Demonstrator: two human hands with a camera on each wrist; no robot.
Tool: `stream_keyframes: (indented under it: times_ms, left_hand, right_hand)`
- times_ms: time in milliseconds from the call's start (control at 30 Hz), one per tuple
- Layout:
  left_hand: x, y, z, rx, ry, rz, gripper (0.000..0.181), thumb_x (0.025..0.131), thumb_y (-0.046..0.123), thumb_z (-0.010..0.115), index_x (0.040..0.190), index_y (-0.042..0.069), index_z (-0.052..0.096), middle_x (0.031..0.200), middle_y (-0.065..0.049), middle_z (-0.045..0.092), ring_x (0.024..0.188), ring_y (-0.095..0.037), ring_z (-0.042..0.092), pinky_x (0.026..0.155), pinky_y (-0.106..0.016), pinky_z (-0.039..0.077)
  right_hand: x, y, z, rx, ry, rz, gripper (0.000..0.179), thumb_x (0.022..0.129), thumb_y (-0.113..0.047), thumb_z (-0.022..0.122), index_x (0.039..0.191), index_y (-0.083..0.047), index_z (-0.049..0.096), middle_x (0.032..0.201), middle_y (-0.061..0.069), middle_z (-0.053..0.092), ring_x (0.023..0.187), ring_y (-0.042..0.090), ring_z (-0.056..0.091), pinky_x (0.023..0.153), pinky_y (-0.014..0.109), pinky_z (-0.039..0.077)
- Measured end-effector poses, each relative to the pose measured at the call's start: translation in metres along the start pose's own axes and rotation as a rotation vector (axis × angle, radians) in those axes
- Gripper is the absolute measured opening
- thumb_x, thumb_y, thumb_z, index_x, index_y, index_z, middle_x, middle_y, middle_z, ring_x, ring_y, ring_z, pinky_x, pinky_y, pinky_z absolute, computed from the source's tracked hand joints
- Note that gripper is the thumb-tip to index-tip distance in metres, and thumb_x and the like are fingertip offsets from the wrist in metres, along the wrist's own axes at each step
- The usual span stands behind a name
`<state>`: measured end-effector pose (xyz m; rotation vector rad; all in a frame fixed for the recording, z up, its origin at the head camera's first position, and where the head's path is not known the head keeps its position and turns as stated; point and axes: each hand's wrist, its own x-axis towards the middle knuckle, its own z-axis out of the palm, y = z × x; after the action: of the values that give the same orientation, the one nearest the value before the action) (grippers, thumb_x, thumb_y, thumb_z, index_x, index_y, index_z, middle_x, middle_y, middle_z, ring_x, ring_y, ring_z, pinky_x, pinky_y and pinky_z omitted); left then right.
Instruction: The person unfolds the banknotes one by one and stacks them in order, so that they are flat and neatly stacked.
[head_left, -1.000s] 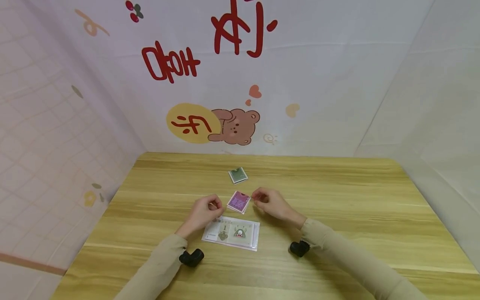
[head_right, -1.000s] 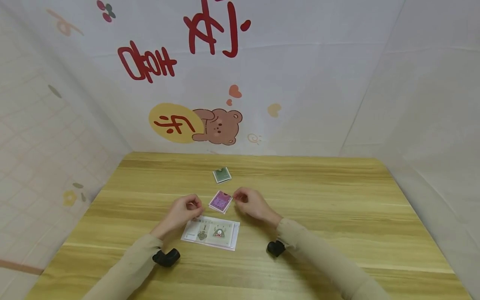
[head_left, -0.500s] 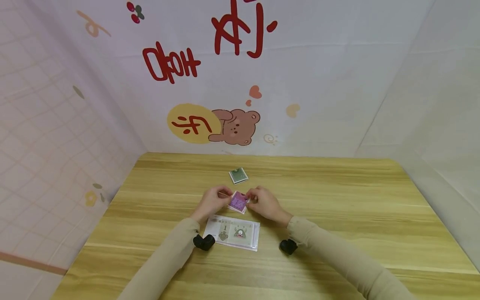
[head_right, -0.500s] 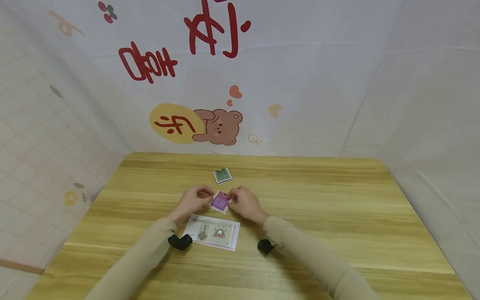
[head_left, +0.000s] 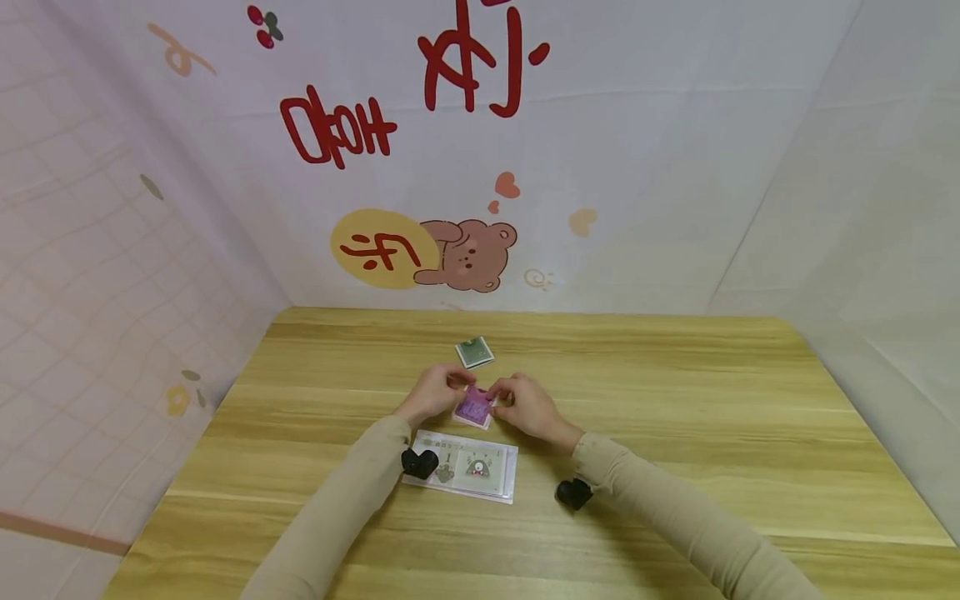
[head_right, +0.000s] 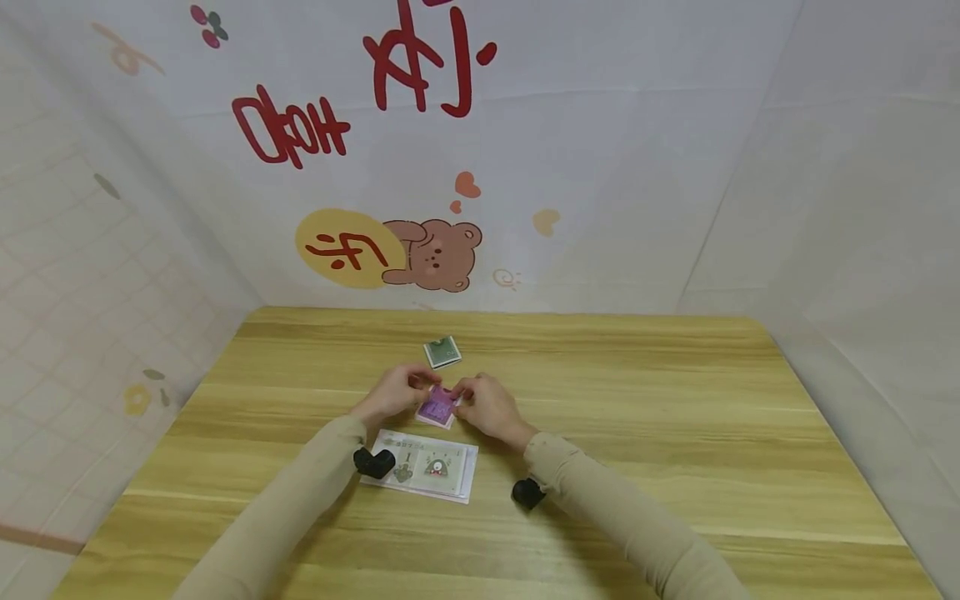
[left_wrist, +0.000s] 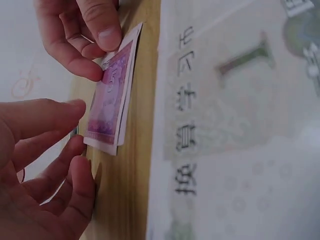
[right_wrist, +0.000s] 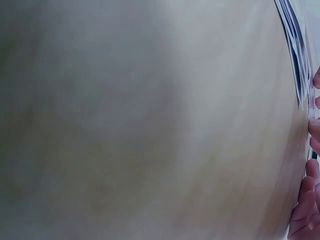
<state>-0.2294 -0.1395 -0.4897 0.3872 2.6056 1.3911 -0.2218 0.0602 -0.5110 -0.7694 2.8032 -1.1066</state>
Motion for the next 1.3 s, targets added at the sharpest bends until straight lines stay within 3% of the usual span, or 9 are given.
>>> stream_keyframes:
  times_ms: [200, 433, 567, 767, 967, 1133, 1300]
  left_hand:
    - [0.002, -0.001, 0.001, -0.010, -0.054, 0.044, 0.019, 0.077, -0.011, 0.066, 0.095, -0.006, 0.067, 0.087, -0.016, 0.066, 0.075, -0.017, 0.053, 0.068, -0.026, 0.042]
    - [0.003, 0.001, 0.001, -0.095, -0.051, 0.017, 0.011, 0.077, -0.017, 0.061, 0.084, -0.008, 0.063, 0.073, -0.007, 0.058, 0.070, -0.015, 0.050, 0.065, -0.025, 0.041]
    - [0.003, -0.001, 0.001, -0.155, -0.045, 0.000, 0.011, 0.078, -0.016, 0.061, 0.084, -0.007, 0.064, 0.074, -0.003, 0.058, 0.071, -0.015, 0.051, 0.066, -0.025, 0.042]
    - [0.000, 0.000, 0.000, -0.291, 0.033, -0.025, 0.011, 0.078, -0.015, 0.063, 0.087, -0.008, 0.064, 0.078, -0.004, 0.060, 0.074, -0.016, 0.052, 0.069, -0.027, 0.042]
    - [-0.003, 0.010, -0.001, -0.426, 0.118, -0.060, 0.012, 0.080, -0.016, 0.060, 0.091, -0.013, 0.060, 0.081, -0.007, 0.056, 0.075, -0.014, 0.050, 0.072, -0.027, 0.045]
    - [-0.006, 0.019, 0.003, -0.576, 0.173, -0.090, 0.012, 0.082, -0.018, 0.056, 0.093, -0.016, 0.056, 0.081, -0.007, 0.050, 0.076, -0.014, 0.051, 0.071, -0.028, 0.052]
    - [-0.006, 0.022, 0.010, -0.662, 0.227, -0.099, 0.013, 0.081, -0.019, 0.055, 0.094, -0.017, 0.056, 0.080, -0.006, 0.049, 0.076, -0.014, 0.051, 0.069, -0.024, 0.052]
  right_hand:
    - [-0.001, -0.002, -0.002, -0.006, -0.010, 0.010, 0.019, 0.077, -0.006, 0.077, 0.095, -0.009, 0.072, 0.084, 0.002, 0.057, 0.075, 0.016, 0.051, 0.064, 0.031, 0.043]
    - [-0.002, 0.000, -0.001, 0.011, -0.007, -0.005, 0.019, 0.077, -0.006, 0.076, 0.095, -0.008, 0.071, 0.085, 0.004, 0.057, 0.075, 0.016, 0.051, 0.065, 0.031, 0.043]
    - [-0.004, 0.004, -0.002, 0.088, -0.002, -0.046, 0.018, 0.079, -0.002, 0.073, 0.096, -0.004, 0.069, 0.087, 0.006, 0.059, 0.076, 0.017, 0.053, 0.068, 0.030, 0.046]
    - [-0.013, 0.003, -0.012, 0.263, -0.013, -0.064, 0.016, 0.083, 0.005, 0.065, 0.099, 0.004, 0.065, 0.094, 0.013, 0.065, 0.085, 0.023, 0.062, 0.077, 0.034, 0.052]
    - [-0.022, 0.002, -0.018, 0.344, 0.017, -0.040, 0.014, 0.085, 0.005, 0.065, 0.099, 0.005, 0.064, 0.095, 0.014, 0.067, 0.088, 0.026, 0.064, 0.079, 0.034, 0.053]
    - [-0.028, -0.002, -0.021, 0.469, 0.072, 0.036, 0.017, 0.084, 0.006, 0.065, 0.100, 0.004, 0.062, 0.093, 0.014, 0.067, 0.085, 0.031, 0.065, 0.072, 0.033, 0.055]
    - [-0.031, -0.008, -0.023, 0.654, 0.148, 0.124, 0.022, 0.084, 0.008, 0.064, 0.105, 0.010, 0.057, 0.094, 0.021, 0.063, 0.084, 0.039, 0.066, 0.068, 0.043, 0.056]
